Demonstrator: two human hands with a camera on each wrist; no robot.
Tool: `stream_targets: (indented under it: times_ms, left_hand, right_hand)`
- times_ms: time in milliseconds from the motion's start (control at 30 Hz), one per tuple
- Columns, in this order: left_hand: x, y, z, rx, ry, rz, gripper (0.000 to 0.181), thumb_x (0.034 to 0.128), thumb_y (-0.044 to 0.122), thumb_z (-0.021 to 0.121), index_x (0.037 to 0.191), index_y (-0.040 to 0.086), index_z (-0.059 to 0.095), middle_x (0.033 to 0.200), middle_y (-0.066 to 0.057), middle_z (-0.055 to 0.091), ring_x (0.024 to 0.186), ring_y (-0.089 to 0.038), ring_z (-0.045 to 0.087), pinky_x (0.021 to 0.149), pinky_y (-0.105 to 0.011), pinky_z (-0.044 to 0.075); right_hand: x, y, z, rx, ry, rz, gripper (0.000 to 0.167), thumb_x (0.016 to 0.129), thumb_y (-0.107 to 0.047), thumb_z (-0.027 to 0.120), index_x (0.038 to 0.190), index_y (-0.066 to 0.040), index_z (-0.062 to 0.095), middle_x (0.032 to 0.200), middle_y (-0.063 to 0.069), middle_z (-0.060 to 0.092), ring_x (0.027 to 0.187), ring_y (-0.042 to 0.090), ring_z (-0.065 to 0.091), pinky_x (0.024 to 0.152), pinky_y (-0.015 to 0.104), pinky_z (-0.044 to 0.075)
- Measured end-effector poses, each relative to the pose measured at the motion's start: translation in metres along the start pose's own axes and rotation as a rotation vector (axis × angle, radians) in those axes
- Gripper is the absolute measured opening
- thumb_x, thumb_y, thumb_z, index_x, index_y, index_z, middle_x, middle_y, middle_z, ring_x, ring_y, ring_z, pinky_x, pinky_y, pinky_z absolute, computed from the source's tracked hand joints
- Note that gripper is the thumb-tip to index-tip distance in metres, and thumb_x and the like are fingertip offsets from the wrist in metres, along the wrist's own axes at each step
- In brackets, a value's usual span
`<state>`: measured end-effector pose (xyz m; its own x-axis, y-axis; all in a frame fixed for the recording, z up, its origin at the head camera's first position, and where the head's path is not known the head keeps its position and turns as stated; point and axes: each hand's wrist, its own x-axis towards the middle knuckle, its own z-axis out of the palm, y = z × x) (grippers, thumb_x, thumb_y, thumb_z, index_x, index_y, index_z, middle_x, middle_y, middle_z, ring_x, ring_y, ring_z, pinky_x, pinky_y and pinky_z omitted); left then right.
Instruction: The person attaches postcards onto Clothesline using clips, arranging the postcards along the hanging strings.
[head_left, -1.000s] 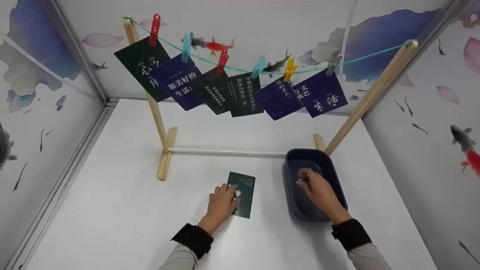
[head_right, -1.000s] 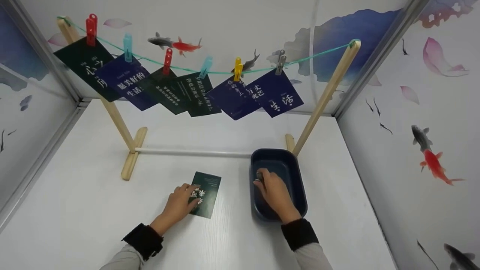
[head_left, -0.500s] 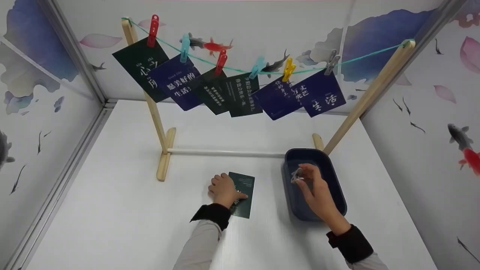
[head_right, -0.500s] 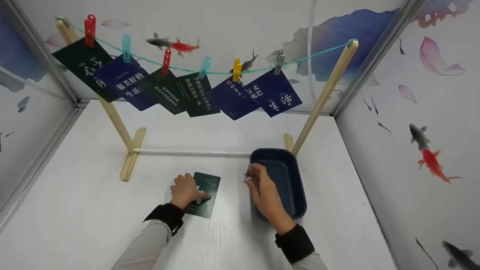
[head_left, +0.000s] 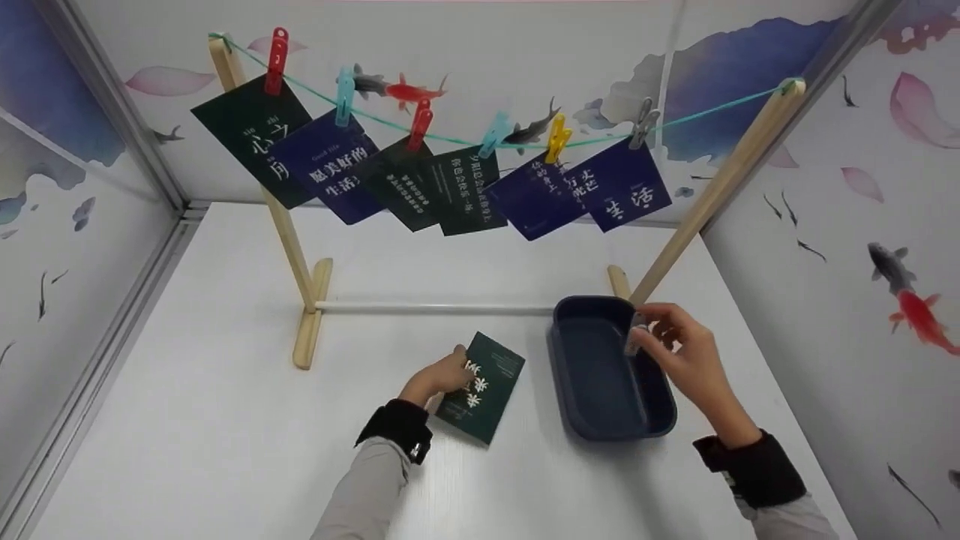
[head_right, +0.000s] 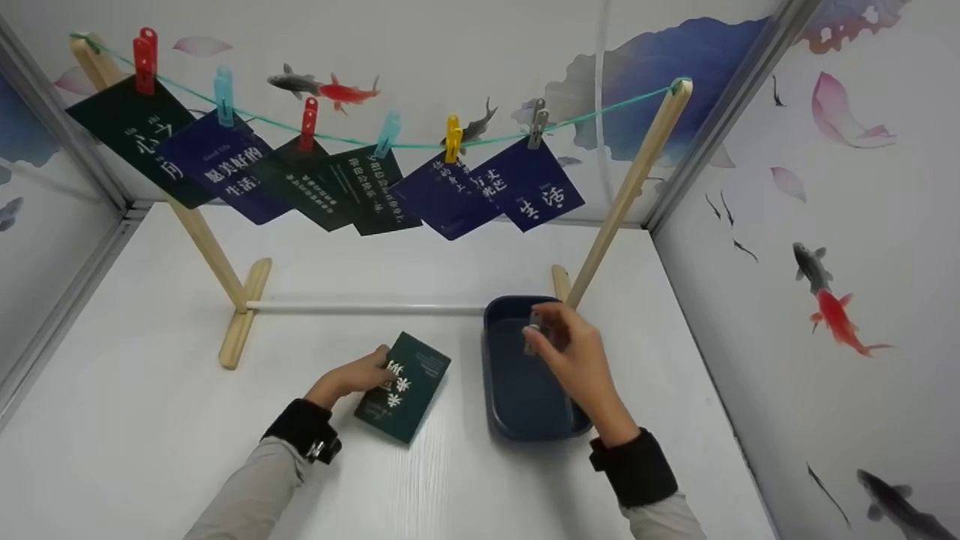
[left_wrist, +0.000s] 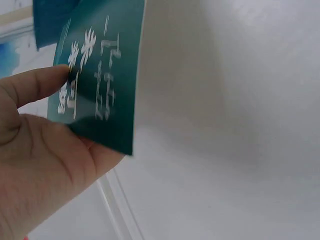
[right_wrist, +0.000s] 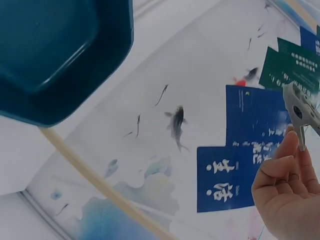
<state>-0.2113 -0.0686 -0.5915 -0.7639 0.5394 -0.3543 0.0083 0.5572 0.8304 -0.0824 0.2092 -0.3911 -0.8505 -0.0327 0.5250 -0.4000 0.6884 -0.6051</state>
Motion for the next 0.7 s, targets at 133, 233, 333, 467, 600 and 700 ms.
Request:
stream_targets:
  times_ms: [133, 233, 333, 467, 600, 700]
  left_hand:
    - [-0.038, 0.065, -0.029, -0.156, -0.006, 0.038, 0.025, 0.0872, 0.003, 0.061, 0.108, -0.004, 0.048, 0.105, -0.024, 0.064, 0.094, -0.029, 0.065, 0.082, -0.04, 0.054]
    - [-0.041, 0.095, -0.04, -0.238, 0.035, 0.081, 0.017, 0.084, 0.0, 0.066, 0.091, 0.001, 0.051, 0.092, -0.019, 0.069, 0.078, -0.02, 0.068, 0.075, -0.037, 0.057]
    - [-0.036, 0.127, -0.044, -0.332, 0.08, 0.104, 0.018, 0.082, -0.001, 0.068, 0.089, 0.003, 0.052, 0.094, -0.019, 0.069, 0.075, -0.016, 0.066, 0.075, -0.037, 0.057]
    - [-0.028, 0.176, -0.04, -0.423, 0.139, 0.196, 0.018, 0.0822, -0.002, 0.067, 0.094, -0.001, 0.054, 0.099, -0.027, 0.068, 0.077, -0.02, 0.068, 0.073, -0.036, 0.057]
    - [-0.018, 0.218, -0.031, -0.383, 0.209, 0.308, 0.016, 0.0852, 0.002, 0.066, 0.096, -0.004, 0.056, 0.098, -0.027, 0.069, 0.074, -0.018, 0.067, 0.066, -0.026, 0.055]
    - [-0.012, 0.238, -0.025, -0.278, 0.268, 0.373, 0.017, 0.0909, 0.01, 0.061, 0.102, -0.002, 0.057, 0.098, -0.022, 0.07, 0.079, -0.02, 0.067, 0.063, -0.022, 0.049]
  right_hand:
    - [0.015, -0.001, -0.022, 0.059, 0.027, 0.127, 0.02, 0.085, 0.011, 0.056, 0.105, 0.015, 0.059, 0.086, -0.015, 0.059, 0.069, -0.005, 0.052, 0.059, 0.008, 0.041]
    - [0.028, 0.006, -0.034, 0.174, 0.051, 0.177, 0.02, 0.086, 0.012, 0.054, 0.106, 0.017, 0.057, 0.086, -0.019, 0.06, 0.067, -0.004, 0.055, 0.061, 0.009, 0.045]
    - [0.046, 0.01, -0.04, 0.294, 0.096, 0.233, 0.017, 0.087, 0.009, 0.056, 0.102, 0.009, 0.062, 0.084, -0.015, 0.064, 0.064, -0.002, 0.057, 0.058, 0.011, 0.045]
    - [0.078, 0.005, -0.04, 0.441, 0.165, 0.269, 0.017, 0.087, 0.007, 0.057, 0.099, -0.003, 0.064, 0.081, -0.007, 0.068, 0.061, 0.003, 0.059, 0.053, 0.013, 0.042]
    - [0.1, -0.005, -0.039, 0.469, 0.197, 0.248, 0.017, 0.087, 0.005, 0.057, 0.102, 0.0, 0.063, 0.081, -0.006, 0.069, 0.06, 0.005, 0.06, 0.053, 0.013, 0.042]
    - [0.107, -0.014, -0.043, 0.423, 0.215, 0.218, 0.017, 0.088, 0.002, 0.059, 0.104, 0.0, 0.063, 0.082, -0.006, 0.068, 0.06, 0.005, 0.06, 0.054, 0.013, 0.043]
